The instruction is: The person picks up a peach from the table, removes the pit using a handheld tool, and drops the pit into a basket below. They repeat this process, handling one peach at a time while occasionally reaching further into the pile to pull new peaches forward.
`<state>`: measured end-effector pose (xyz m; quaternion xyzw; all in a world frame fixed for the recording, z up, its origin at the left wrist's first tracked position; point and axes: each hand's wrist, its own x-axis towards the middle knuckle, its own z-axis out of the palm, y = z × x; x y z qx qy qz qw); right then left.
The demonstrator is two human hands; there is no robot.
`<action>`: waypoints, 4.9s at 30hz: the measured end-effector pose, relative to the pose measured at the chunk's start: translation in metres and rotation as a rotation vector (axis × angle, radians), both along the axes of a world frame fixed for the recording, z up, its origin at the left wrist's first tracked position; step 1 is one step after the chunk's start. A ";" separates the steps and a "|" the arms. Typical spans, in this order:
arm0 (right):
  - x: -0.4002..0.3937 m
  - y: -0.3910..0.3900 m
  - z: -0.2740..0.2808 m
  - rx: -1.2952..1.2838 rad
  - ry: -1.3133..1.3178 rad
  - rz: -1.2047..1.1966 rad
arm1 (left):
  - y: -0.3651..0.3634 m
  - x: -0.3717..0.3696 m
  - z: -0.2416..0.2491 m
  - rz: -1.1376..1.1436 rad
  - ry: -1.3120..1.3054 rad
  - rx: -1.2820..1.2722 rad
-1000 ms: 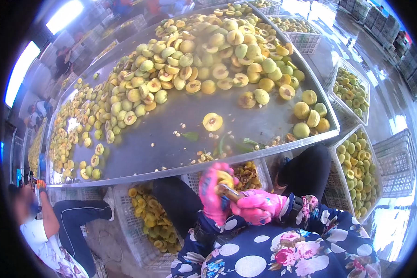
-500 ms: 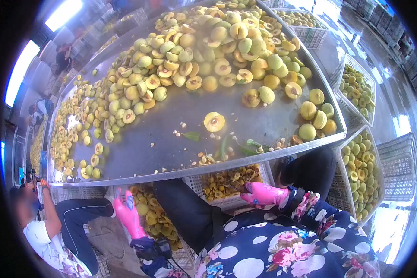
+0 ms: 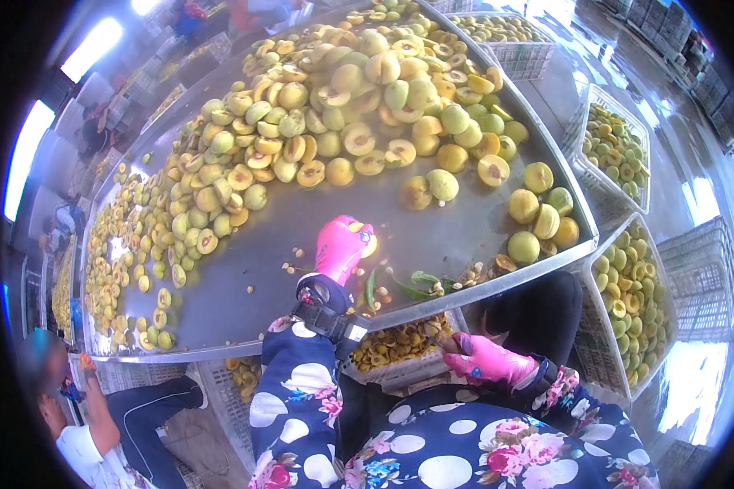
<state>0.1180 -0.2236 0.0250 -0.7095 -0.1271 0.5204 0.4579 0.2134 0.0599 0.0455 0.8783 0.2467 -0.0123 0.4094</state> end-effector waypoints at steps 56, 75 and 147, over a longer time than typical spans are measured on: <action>-0.048 0.051 0.068 0.326 -0.241 0.012 | -0.095 -0.180 0.030 0.420 -0.479 -1.381; -0.025 0.047 0.069 0.085 0.232 0.170 | -0.073 -0.181 -0.007 0.190 -0.278 -1.170; 0.002 0.022 -0.032 0.077 0.544 -0.133 | 0.068 0.091 -0.014 -0.220 -0.330 0.646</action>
